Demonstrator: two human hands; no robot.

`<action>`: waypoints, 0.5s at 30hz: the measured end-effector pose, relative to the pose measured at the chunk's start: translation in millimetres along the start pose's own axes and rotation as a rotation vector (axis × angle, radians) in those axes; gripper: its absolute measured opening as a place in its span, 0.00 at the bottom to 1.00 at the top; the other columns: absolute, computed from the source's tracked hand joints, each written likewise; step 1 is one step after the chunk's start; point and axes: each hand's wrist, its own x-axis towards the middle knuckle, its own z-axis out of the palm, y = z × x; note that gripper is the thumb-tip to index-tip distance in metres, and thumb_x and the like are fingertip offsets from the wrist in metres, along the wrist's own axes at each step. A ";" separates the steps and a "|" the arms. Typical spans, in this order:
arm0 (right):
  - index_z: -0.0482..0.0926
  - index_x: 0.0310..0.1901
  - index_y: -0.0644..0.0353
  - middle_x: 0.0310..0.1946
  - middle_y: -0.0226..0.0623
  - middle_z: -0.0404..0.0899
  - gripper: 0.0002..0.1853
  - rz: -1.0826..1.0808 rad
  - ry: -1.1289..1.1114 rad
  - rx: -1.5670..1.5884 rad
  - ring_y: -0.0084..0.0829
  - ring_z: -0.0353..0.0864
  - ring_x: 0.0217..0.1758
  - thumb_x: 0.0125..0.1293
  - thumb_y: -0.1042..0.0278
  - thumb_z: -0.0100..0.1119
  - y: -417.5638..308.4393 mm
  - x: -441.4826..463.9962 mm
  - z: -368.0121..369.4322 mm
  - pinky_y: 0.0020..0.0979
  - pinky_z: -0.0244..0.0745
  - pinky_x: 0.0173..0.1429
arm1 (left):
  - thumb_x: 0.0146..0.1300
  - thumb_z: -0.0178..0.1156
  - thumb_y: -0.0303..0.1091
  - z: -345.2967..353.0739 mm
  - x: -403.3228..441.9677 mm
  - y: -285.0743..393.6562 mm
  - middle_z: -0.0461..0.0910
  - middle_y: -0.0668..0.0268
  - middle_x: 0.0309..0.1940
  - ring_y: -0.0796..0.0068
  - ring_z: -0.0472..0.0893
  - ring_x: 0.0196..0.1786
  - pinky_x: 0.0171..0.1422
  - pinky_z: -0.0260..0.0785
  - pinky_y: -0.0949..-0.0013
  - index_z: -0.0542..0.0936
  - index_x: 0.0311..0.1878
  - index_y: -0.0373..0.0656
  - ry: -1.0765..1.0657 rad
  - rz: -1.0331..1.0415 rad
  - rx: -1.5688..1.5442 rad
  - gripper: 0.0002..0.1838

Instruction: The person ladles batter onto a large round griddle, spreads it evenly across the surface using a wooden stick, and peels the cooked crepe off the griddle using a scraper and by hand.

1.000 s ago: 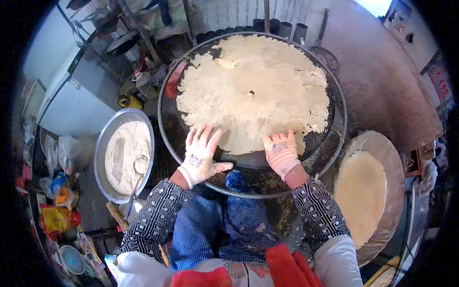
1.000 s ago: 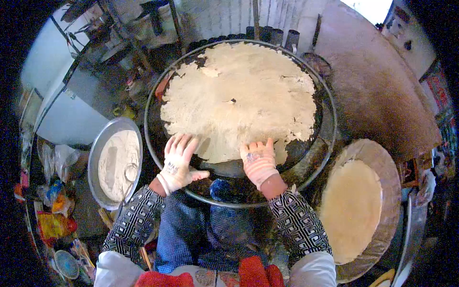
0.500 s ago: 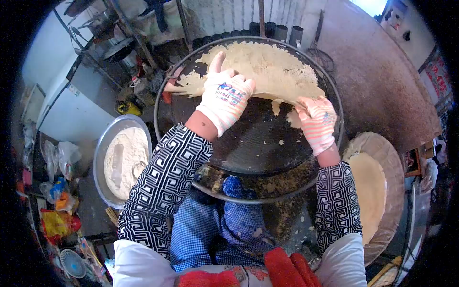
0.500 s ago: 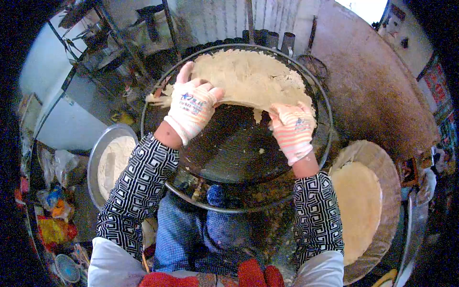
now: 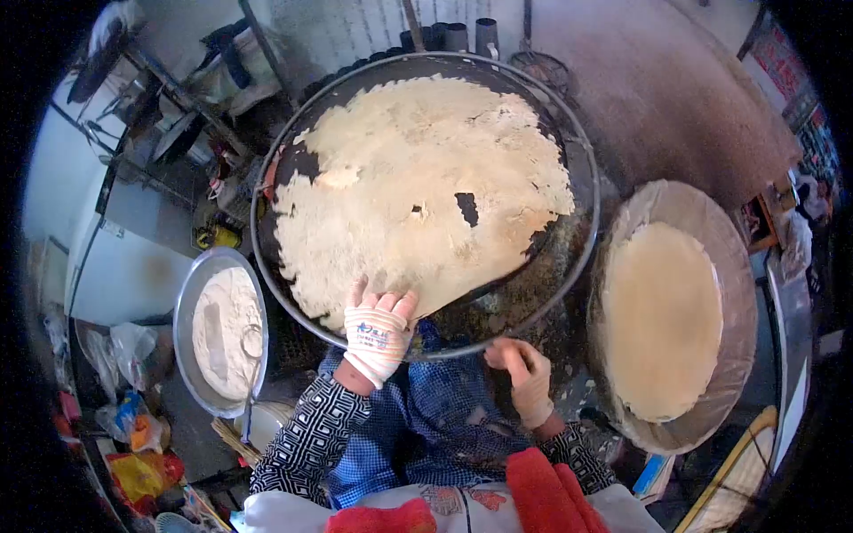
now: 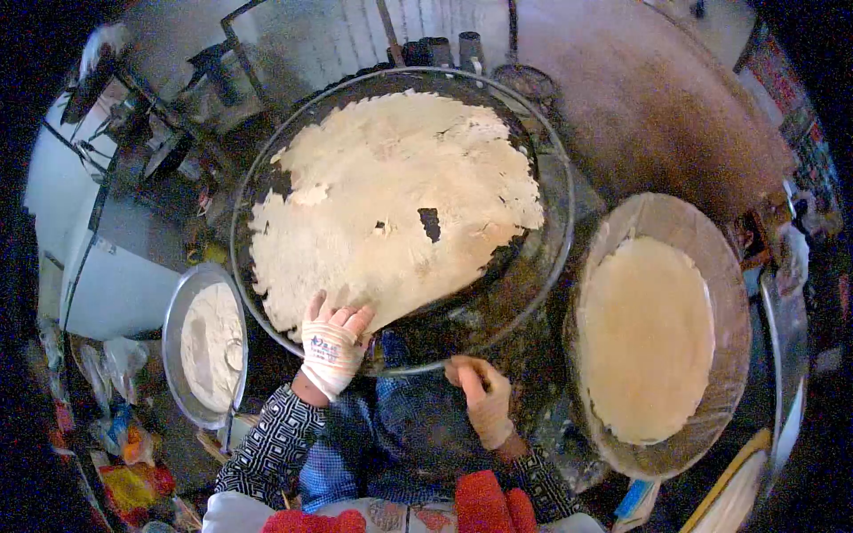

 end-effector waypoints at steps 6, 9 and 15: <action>0.69 0.63 0.64 0.54 0.41 0.79 0.30 0.055 -0.091 0.759 0.40 0.79 0.58 0.69 0.50 0.60 -38.0 34.0 16.8 0.44 0.79 0.56 | 0.62 0.60 0.55 -42.4 19.5 26.5 0.70 0.53 0.65 0.47 0.68 0.69 0.77 0.47 0.39 0.73 0.65 0.48 -0.231 0.203 -0.302 0.32; 0.69 0.63 0.67 0.57 0.38 0.77 0.29 -0.003 0.025 0.674 0.35 0.78 0.59 0.68 0.55 0.60 -54.1 53.8 22.2 0.38 0.75 0.61 | 0.66 0.49 0.65 -7.1 15.8 8.0 0.59 0.47 0.73 0.44 0.54 0.77 0.77 0.38 0.36 0.62 0.72 0.39 -0.246 -0.055 -0.103 0.42; 0.83 0.47 0.64 0.42 0.32 0.83 0.13 0.062 0.322 0.616 0.30 0.82 0.45 0.63 0.70 0.63 2.7 95.3 -22.7 0.33 0.77 0.56 | 0.69 0.43 0.66 24.0 6.3 23.6 0.60 0.48 0.73 0.50 0.57 0.76 0.80 0.42 0.49 0.63 0.72 0.38 -0.394 -0.015 -0.203 0.42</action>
